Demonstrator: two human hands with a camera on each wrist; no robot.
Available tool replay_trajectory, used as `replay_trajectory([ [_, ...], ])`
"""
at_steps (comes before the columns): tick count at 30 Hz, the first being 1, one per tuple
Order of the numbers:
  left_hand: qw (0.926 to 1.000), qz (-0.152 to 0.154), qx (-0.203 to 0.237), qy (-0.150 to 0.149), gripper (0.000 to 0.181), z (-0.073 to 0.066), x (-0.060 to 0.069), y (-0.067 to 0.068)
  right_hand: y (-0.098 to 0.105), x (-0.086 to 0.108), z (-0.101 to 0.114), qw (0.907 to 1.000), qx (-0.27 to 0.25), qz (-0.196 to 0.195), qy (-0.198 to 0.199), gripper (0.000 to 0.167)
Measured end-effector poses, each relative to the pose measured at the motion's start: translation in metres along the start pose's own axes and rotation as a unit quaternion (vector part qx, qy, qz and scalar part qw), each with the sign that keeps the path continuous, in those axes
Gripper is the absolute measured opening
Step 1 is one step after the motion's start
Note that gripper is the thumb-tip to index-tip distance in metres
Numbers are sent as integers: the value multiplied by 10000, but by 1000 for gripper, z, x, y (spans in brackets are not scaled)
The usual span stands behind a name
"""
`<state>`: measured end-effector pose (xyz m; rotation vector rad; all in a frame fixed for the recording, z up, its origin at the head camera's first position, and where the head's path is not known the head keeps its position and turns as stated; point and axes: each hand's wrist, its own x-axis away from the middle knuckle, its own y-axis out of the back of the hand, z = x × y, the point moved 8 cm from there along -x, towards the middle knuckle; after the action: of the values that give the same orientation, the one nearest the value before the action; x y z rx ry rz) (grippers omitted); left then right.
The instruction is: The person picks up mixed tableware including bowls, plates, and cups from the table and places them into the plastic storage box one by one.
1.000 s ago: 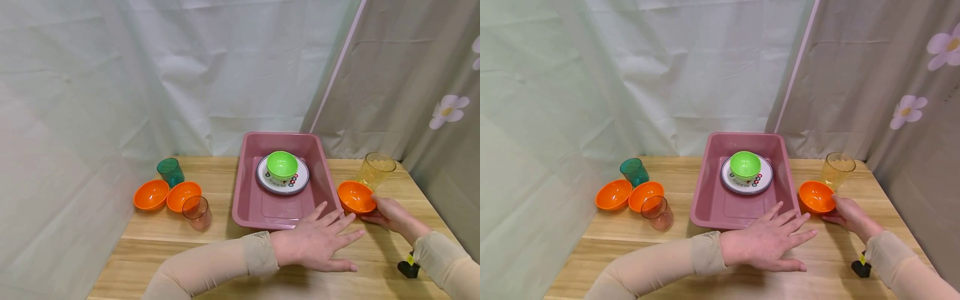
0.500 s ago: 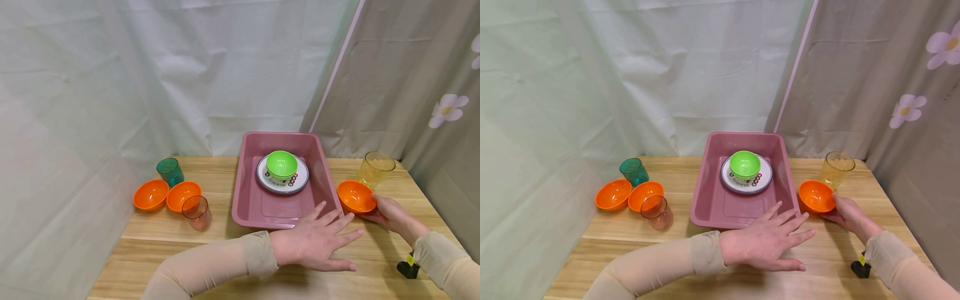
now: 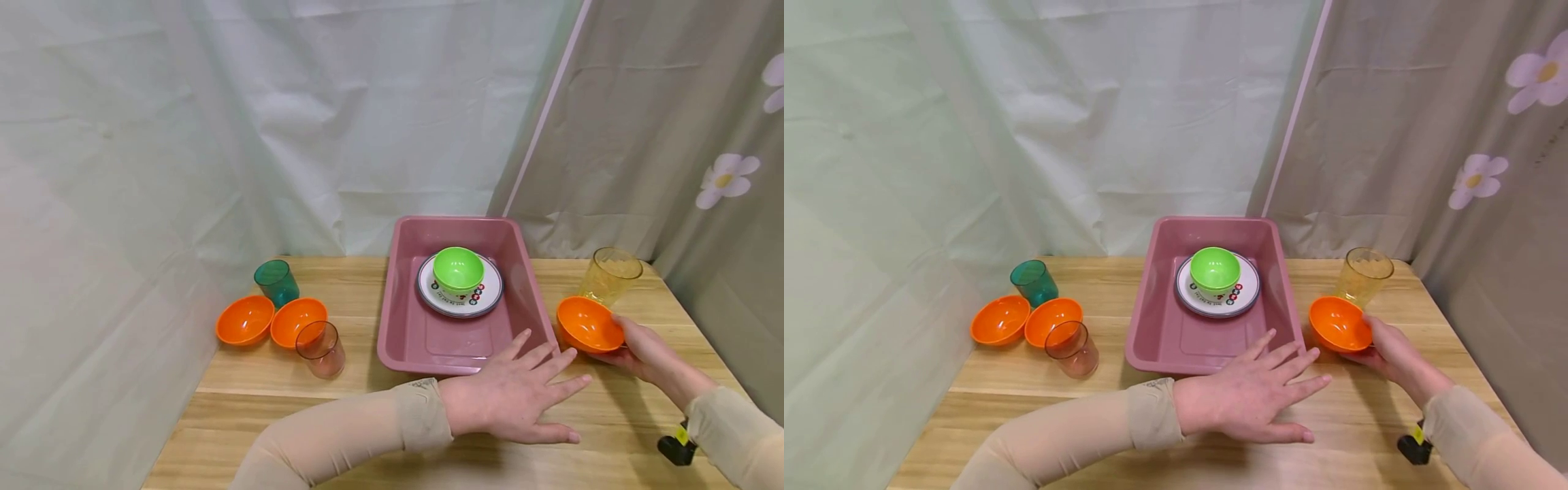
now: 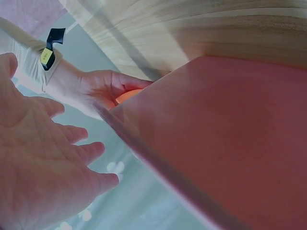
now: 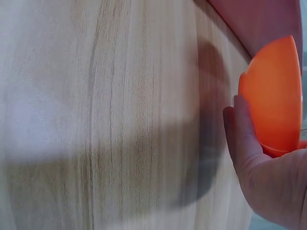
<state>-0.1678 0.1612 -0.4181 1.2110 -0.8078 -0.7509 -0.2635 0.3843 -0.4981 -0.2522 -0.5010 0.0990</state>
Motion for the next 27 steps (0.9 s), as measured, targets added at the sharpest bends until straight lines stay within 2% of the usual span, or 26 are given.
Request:
replay_trajectory([
  [10, 10000, 16, -12, 21, 80, 1, 1, 0, 5, 12, 5, 9989, -14, -460, -7, 74],
  [22, 10000, -43, 53, 52, 80, 6, 4, 4, -1, 28, 18, 9980, 433, -293, 355, 74],
  [27, 10000, -71, 2, 69, 80, 12, 8, 7, -8, 31, 27, 9976, 441, -181, 497, 75],
])
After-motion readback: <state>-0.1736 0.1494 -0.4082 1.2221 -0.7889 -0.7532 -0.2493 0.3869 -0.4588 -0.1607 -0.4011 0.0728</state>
